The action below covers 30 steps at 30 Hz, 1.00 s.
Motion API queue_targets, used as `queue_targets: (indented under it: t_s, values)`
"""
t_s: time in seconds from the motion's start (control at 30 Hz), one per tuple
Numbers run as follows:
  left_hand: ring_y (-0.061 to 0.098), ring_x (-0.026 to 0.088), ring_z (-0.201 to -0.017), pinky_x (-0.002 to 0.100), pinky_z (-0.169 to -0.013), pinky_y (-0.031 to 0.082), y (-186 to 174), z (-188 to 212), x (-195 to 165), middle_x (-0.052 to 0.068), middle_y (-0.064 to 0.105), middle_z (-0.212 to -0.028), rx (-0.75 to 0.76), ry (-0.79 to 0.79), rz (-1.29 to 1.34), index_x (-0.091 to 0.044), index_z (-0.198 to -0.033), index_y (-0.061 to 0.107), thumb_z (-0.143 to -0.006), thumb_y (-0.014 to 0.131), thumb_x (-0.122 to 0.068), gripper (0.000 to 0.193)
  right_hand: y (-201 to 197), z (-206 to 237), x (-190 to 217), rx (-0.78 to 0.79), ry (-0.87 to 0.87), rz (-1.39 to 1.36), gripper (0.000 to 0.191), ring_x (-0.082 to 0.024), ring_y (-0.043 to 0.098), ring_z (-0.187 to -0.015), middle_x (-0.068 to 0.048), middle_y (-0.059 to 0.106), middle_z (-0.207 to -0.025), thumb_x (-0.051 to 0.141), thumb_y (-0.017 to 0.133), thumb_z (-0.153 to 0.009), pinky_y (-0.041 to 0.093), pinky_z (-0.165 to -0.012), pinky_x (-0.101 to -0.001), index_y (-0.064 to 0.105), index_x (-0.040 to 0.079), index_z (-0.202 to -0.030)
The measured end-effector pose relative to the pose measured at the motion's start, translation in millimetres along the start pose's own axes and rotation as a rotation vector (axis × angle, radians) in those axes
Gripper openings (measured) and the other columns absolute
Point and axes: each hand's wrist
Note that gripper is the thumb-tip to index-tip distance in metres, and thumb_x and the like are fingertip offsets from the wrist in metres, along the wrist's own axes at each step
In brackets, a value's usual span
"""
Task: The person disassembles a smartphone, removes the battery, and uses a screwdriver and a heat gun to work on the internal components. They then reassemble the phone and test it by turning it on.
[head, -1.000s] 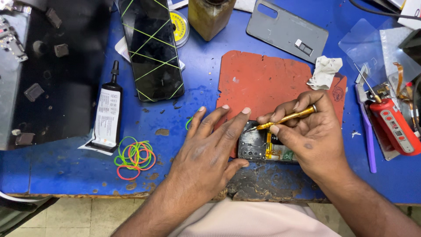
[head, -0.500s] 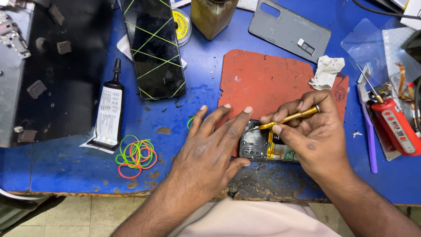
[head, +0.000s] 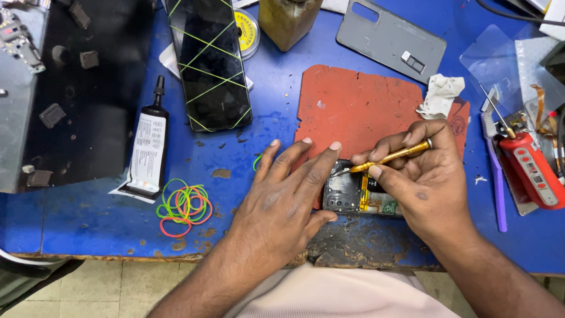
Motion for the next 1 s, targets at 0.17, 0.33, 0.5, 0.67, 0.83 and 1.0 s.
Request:
queue_targets:
  t_s: [0.17, 0.33, 0.5, 0.67, 0.83, 1.0]
  values:
    - [0.043, 0.041, -0.139, 0.064, -0.117, 0.023, 0, 0, 0, 0.021, 0.061, -0.134, 0.0, -0.001, 0.008, -0.001, -0.153, 0.034, -0.08, 0.08, -0.032, 0.091, -2, 0, -2, 0.004, 0.001, 0.046, 0.046, -0.033, 0.071, -0.116, -0.013, 0.063, -0.107, -0.02, 0.057, -0.091, 0.06, -0.104, -0.0456, 0.036, 0.01, -0.119]
    - [0.044, 0.04, -0.139, 0.064, -0.117, 0.024, -1, 0, -1, 0.021, 0.061, -0.133, -0.004, 0.0, 0.012, -0.001, -0.153, 0.034, -0.08, 0.08, -0.031, 0.092, 1, -1, 0, 0.012, -0.037, 0.093, 0.046, -0.032, 0.071, -0.116, -0.013, 0.062, -0.108, -0.019, 0.058, -0.093, 0.06, -0.106, -0.044, 0.035, 0.01, -0.119]
    - [0.045, 0.041, -0.138, 0.064, -0.116, 0.024, -1, 1, 0, 0.021, 0.061, -0.133, -0.017, 0.011, 0.007, -0.001, -0.153, 0.033, -0.079, 0.081, -0.029, 0.092, 23, 8, 20, 0.091, -0.22, 0.435, 0.039, -0.024, 0.073, -0.11, -0.011, 0.066, -0.106, -0.012, 0.064, -0.093, 0.062, -0.097, -0.0365, 0.04, 0.01, -0.116]
    - [0.045, 0.041, -0.138, 0.063, -0.117, 0.024, -1, 0, -2, 0.022, 0.06, -0.133, -0.016, -0.014, 0.022, -0.001, -0.155, 0.03, -0.076, 0.084, -0.027, 0.098, 35, 6, 57, 0.414, -0.522, 1.236, 0.032, -0.029, 0.07, -0.078, -0.01, 0.07, -0.087, 0.011, 0.083, -0.092, 0.056, -0.068, -0.0401, 0.058, 0.003, -0.111]
    - [0.045, 0.043, -0.137, 0.063, -0.117, 0.024, -3, 0, -1, 0.024, 0.059, -0.137, -0.035, -0.014, 0.03, 0.001, -0.157, 0.023, -0.075, 0.085, -0.025, 0.107, 38, -12, 66, 0.367, -0.331, 1.215, 0.023, -0.024, 0.075, -0.078, -0.007, 0.076, -0.092, 0.019, 0.079, -0.084, 0.06, -0.068, -0.0355, 0.07, 0.009, -0.103]
    - [0.045, 0.042, -0.138, 0.063, -0.118, 0.023, -2, 1, -1, 0.022, 0.06, -0.134, 0.003, -0.038, 0.046, 0.002, -0.158, 0.019, -0.076, 0.085, -0.025, 0.109, 38, -13, 65, 0.352, -0.475, 1.174, 0.023, -0.028, 0.075, -0.081, -0.011, 0.075, -0.095, 0.015, 0.081, -0.081, 0.06, -0.07, -0.0372, 0.07, 0.005, -0.098]
Point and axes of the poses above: each hand's wrist, its own z-axis away from the middle knuckle, its own y-axis out of the palm, x = y × z
